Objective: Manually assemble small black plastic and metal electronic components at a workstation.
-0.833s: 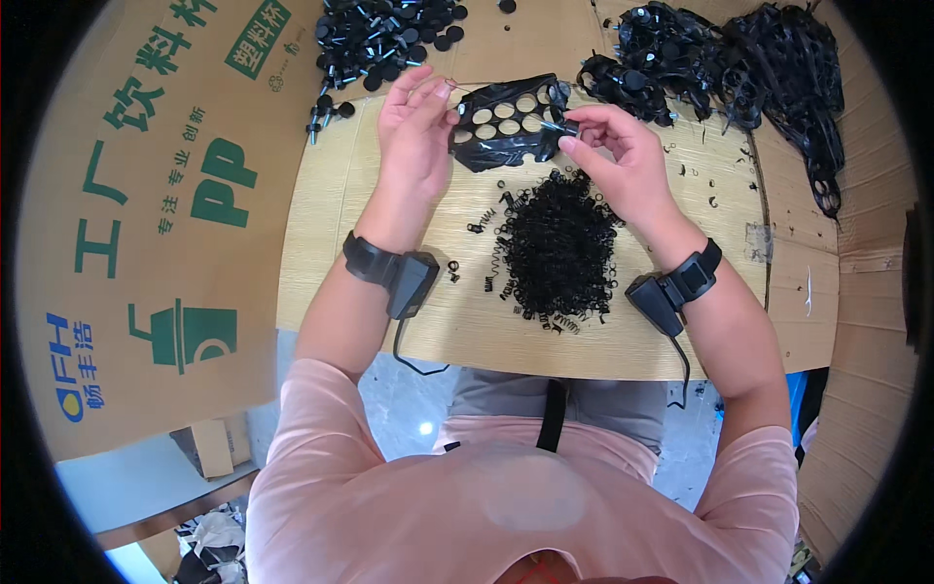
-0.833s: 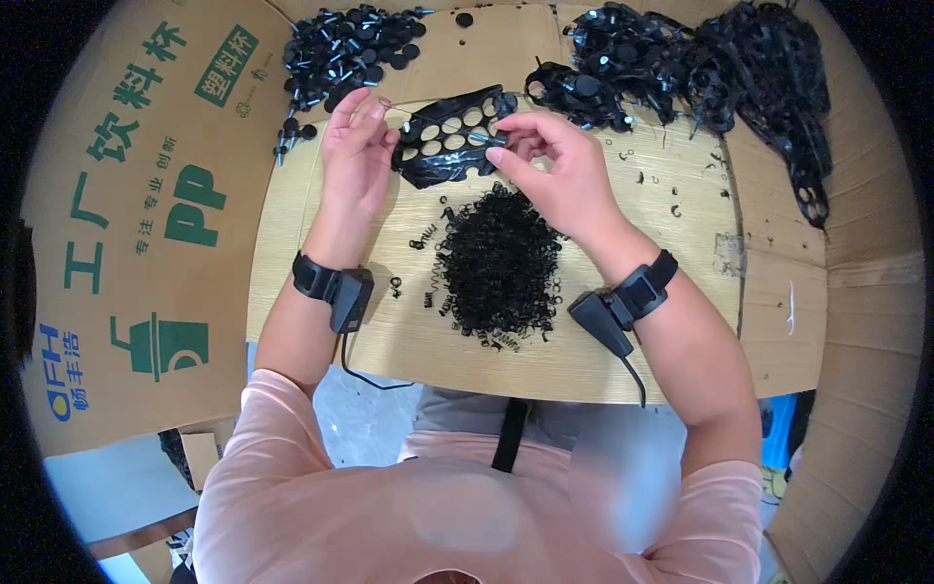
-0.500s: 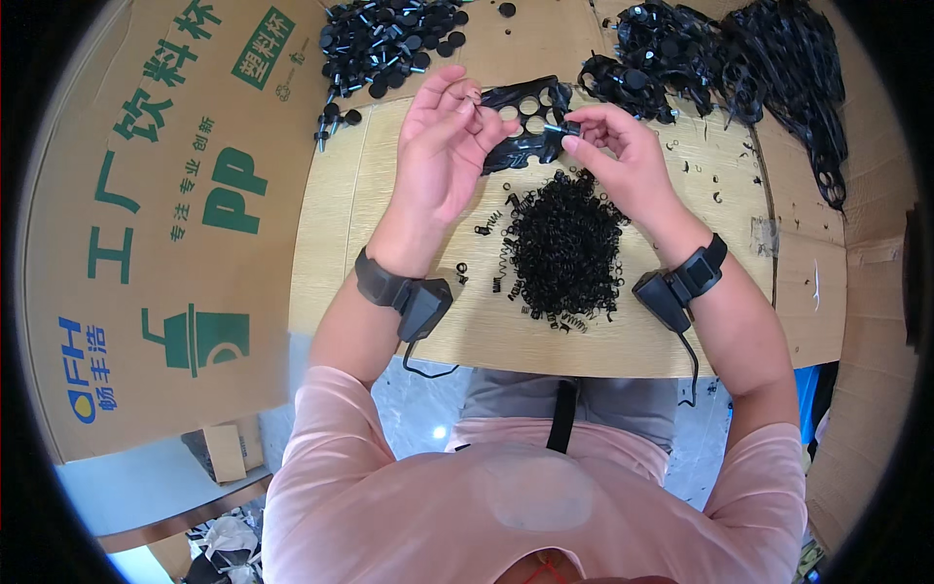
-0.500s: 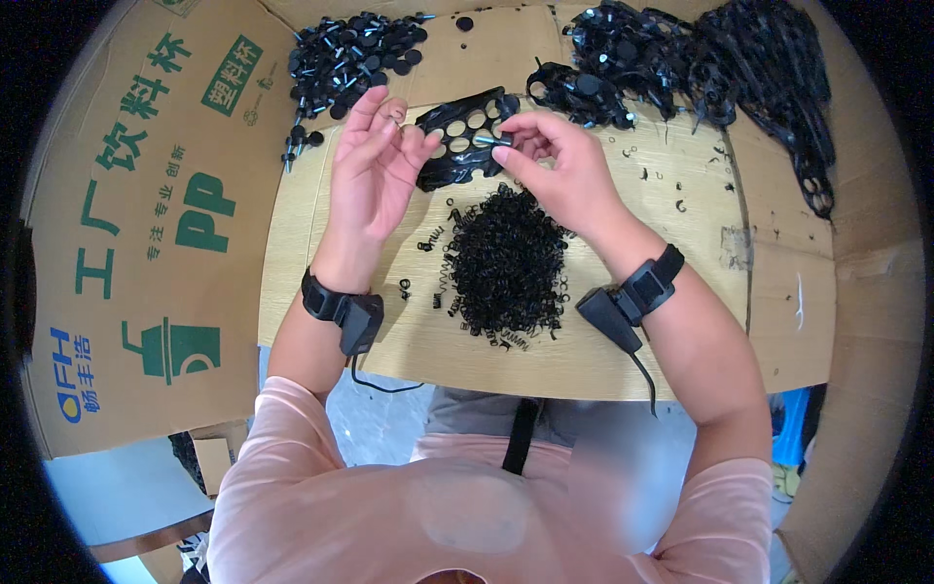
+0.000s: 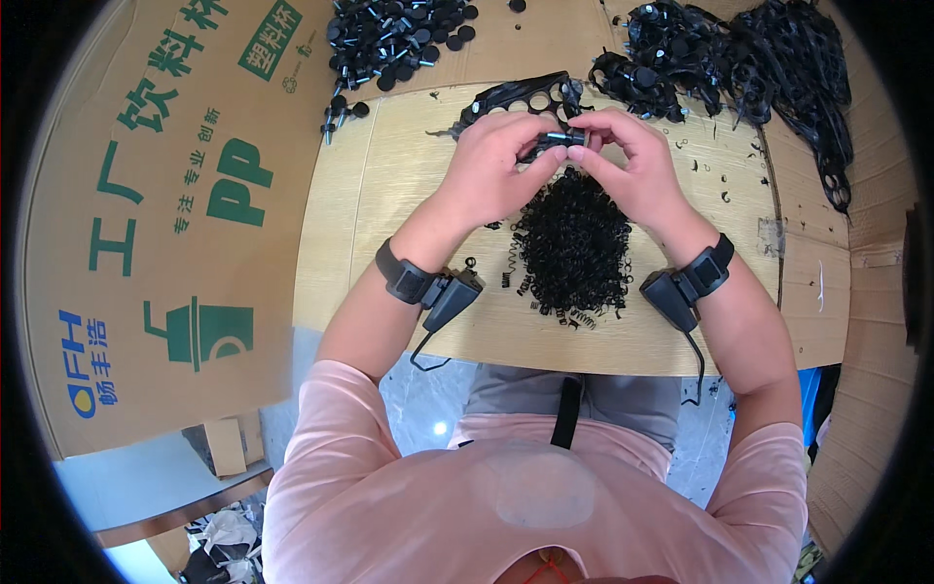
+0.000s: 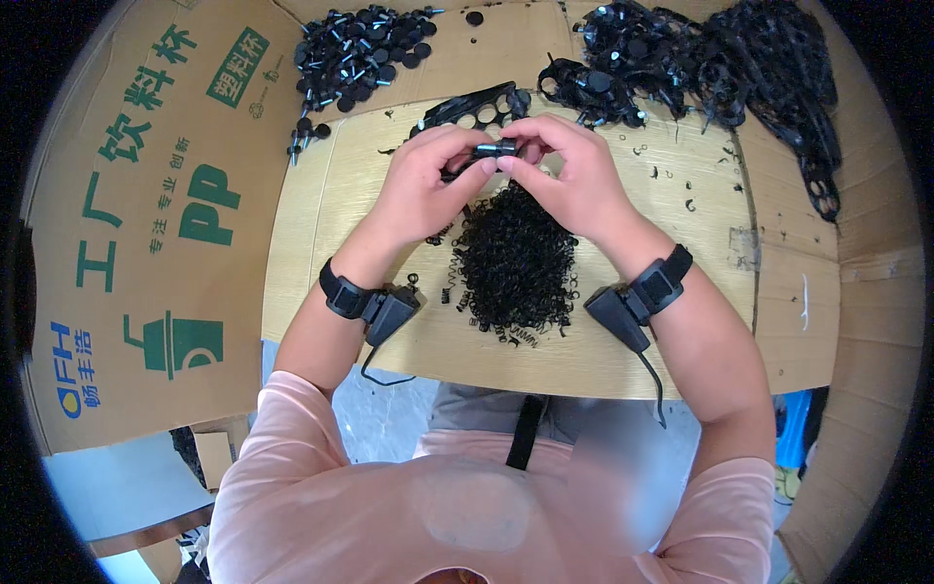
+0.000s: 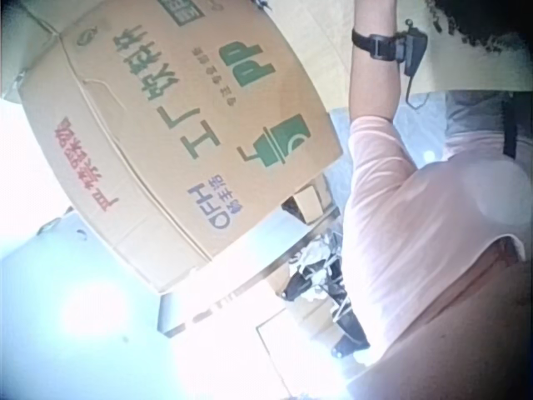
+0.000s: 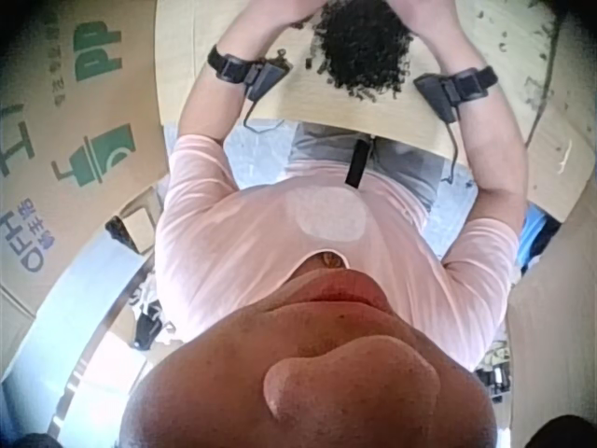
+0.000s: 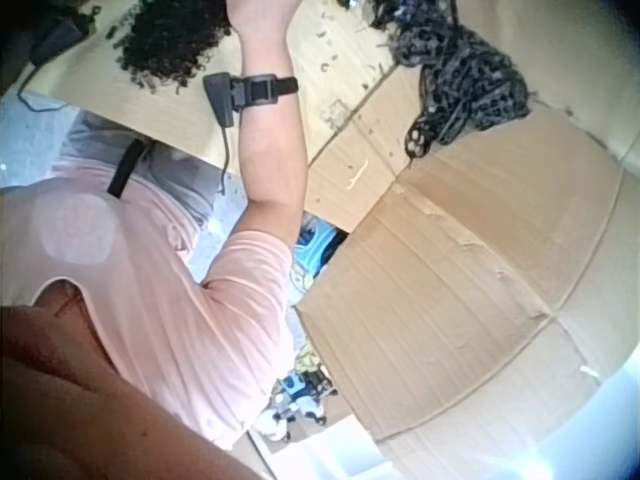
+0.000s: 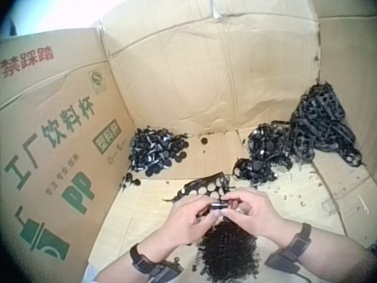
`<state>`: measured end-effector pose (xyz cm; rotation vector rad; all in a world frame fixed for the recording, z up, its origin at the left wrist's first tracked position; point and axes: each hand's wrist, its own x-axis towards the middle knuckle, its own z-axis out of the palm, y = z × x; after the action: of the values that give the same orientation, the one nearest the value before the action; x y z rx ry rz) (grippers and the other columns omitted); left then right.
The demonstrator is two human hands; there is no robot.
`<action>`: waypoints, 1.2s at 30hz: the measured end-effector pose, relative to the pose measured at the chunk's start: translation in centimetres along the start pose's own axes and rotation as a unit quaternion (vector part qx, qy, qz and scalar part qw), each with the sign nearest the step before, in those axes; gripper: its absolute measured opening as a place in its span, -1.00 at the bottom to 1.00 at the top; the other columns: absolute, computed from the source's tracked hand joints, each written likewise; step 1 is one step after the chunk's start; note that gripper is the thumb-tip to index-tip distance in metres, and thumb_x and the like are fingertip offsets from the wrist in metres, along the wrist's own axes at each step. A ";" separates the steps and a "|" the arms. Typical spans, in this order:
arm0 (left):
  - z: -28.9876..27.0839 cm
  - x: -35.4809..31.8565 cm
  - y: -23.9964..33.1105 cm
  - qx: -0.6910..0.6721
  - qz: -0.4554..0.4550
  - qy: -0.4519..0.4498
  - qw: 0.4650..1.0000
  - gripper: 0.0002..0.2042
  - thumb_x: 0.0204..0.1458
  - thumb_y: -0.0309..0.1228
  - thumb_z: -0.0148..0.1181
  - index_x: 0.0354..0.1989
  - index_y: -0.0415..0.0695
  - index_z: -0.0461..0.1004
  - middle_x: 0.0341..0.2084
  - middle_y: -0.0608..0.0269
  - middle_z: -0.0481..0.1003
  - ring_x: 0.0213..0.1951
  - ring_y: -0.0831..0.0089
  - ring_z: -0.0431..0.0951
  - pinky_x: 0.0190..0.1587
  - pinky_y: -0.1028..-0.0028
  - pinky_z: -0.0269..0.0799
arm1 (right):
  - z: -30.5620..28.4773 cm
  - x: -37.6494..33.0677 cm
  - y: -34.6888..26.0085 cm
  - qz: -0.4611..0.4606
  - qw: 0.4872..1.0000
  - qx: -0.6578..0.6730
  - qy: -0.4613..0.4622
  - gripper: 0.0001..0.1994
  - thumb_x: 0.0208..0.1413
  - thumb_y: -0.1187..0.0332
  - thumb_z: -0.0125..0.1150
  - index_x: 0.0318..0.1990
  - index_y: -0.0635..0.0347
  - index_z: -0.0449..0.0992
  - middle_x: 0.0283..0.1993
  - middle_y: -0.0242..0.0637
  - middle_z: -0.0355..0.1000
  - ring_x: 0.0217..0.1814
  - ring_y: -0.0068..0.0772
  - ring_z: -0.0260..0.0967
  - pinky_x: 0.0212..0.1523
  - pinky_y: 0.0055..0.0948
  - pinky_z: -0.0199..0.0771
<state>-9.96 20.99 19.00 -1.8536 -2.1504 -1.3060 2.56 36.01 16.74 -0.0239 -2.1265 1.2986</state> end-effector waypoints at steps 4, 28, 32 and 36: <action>-0.6 0.2 -0.3 0.059 0.009 0.012 0.998 -0.73 -0.08 -0.36 0.30 -0.60 -0.23 0.34 -0.67 0.26 0.25 -0.60 0.41 0.24 -0.51 0.47 0.19 | 0.3 0.0 -0.2 -0.013 1.000 0.007 0.009 -0.75 -0.05 0.45 0.31 -0.16 0.23 0.52 -0.39 -0.38 0.41 -0.39 -0.60 0.32 -0.28 -0.57 0.36; -4.4 0.6 -3.4 -0.706 -0.140 0.178 0.671 -0.87 0.16 -0.38 0.07 -0.35 -0.18 0.39 -0.27 0.04 0.51 -0.40 0.53 0.45 -0.21 0.44 0.44 | 0.0 0.1 0.0 -0.004 0.999 -0.033 0.014 -0.74 -0.07 0.46 0.32 -0.17 0.24 0.52 -0.41 -0.39 0.35 -0.37 -0.56 0.28 -0.28 -0.58 0.33; -1.1 0.3 0.6 -0.402 -0.110 -0.015 0.909 -0.85 0.08 -0.54 0.13 -0.47 -0.15 0.28 -0.18 -0.01 0.51 -0.56 0.71 0.41 -0.51 0.63 0.40 | 0.0 0.0 0.3 -0.022 0.999 -0.047 0.016 -0.74 -0.08 0.46 0.32 -0.18 0.25 0.52 -0.43 -0.39 0.35 -0.37 -0.55 0.29 -0.28 -0.57 0.33; 1.6 -0.7 0.0 -0.227 -0.118 0.071 0.964 -0.72 -0.10 -0.56 0.29 -0.58 -0.18 0.23 -0.67 0.37 0.33 -0.59 0.68 0.30 -0.59 0.62 0.24 | 0.0 0.2 1.3 -0.026 1.000 -0.004 0.014 -0.71 -0.12 0.49 0.36 -0.18 0.27 0.52 -0.41 -0.39 0.38 -0.37 -0.58 0.30 -0.28 -0.58 0.36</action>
<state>-8.94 21.34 17.58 -1.5844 -2.1831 -2.0626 2.08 36.74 15.81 0.0087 -2.0948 1.2521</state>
